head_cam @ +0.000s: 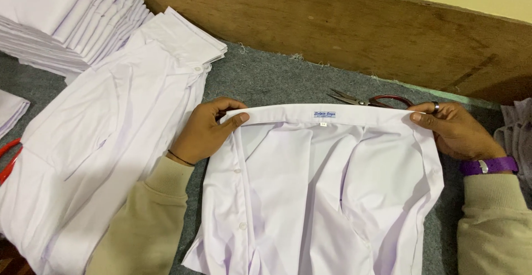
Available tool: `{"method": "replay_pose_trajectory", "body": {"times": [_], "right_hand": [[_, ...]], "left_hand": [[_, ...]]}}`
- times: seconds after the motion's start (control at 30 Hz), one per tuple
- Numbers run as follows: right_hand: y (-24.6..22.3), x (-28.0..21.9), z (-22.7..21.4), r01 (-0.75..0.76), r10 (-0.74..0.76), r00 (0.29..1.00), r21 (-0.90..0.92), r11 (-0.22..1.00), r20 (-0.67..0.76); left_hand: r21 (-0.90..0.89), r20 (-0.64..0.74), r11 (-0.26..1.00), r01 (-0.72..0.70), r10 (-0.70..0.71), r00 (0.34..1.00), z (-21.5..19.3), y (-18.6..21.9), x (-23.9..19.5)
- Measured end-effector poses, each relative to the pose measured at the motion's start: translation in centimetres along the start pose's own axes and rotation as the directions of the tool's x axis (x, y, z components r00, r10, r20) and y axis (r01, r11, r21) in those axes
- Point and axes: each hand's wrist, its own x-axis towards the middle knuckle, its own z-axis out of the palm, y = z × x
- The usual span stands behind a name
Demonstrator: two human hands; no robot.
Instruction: The person uses scissors to trim loose threads from the collar of a white shirt. They then fold the collar and smooth the fabric with their hands, preparing the shirt for stacking.
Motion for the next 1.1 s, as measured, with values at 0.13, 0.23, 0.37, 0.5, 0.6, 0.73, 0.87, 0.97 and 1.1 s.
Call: {"method": "replay_pose_trajectory", "body": {"times": [0.13, 0.23, 0.37, 0.5, 0.6, 0.73, 0.87, 0.97, 1.1], "right_hand": [[-1.1, -0.5, 1.5, 0.003, -0.004, 0.999, -0.031, 1.0, -0.052], [-1.4, -0.6, 2.1, -0.025, 0.016, 0.997, -0.125, 0.992, -0.076], [-1.2, -0.8, 2.0, 0.002, -0.008, 0.998, -0.109, 0.994, -0.06], [-0.8, -1.0, 1.8, 0.015, -0.02, 0.998, -0.087, 0.996, -0.056], [0.4, -0.5, 0.7, 0.04, -0.041, 0.998, -0.036, 0.999, -0.047], [0.5, -0.6, 0.5, 0.048, -0.049, 0.997, -0.009, 0.999, -0.052], [1.1, -0.3, -0.3, 0.06, -0.061, 0.998, 0.047, 0.997, 0.008], [0.7, -0.6, 0.1, 0.059, -0.06, 0.998, 0.062, 0.996, 0.019], [0.9, -0.5, -0.2, 0.052, -0.054, 0.998, 0.064, 0.997, 0.033]], "left_hand": [[0.025, -0.054, 0.996, 0.088, -0.087, 0.995, 0.0, 1.0, 0.0], [-0.031, -0.147, 0.982, 0.188, -0.19, 0.971, 0.3, 0.3, 0.3], [-0.154, -0.165, 0.969, 0.194, -0.219, 0.962, 0.3, -1.0, 0.8], [-0.204, -0.153, 0.949, 0.239, -0.272, 0.95, 0.1, -0.4, 0.7], [-0.239, -0.151, 0.958, 0.161, -0.201, 0.968, 0.4, -1.4, 0.8], [-0.203, -0.096, 0.963, 0.178, -0.2, 0.975, 0.2, -0.9, 0.4], [-0.161, -0.083, 0.971, 0.176, -0.191, 0.978, -0.6, -0.6, 0.4], [-0.117, -0.131, 0.973, 0.196, -0.211, 0.969, -0.8, -0.8, 0.4], [-0.138, -0.171, 0.974, 0.18, -0.203, 0.964, -0.6, -1.4, 0.4]]}}
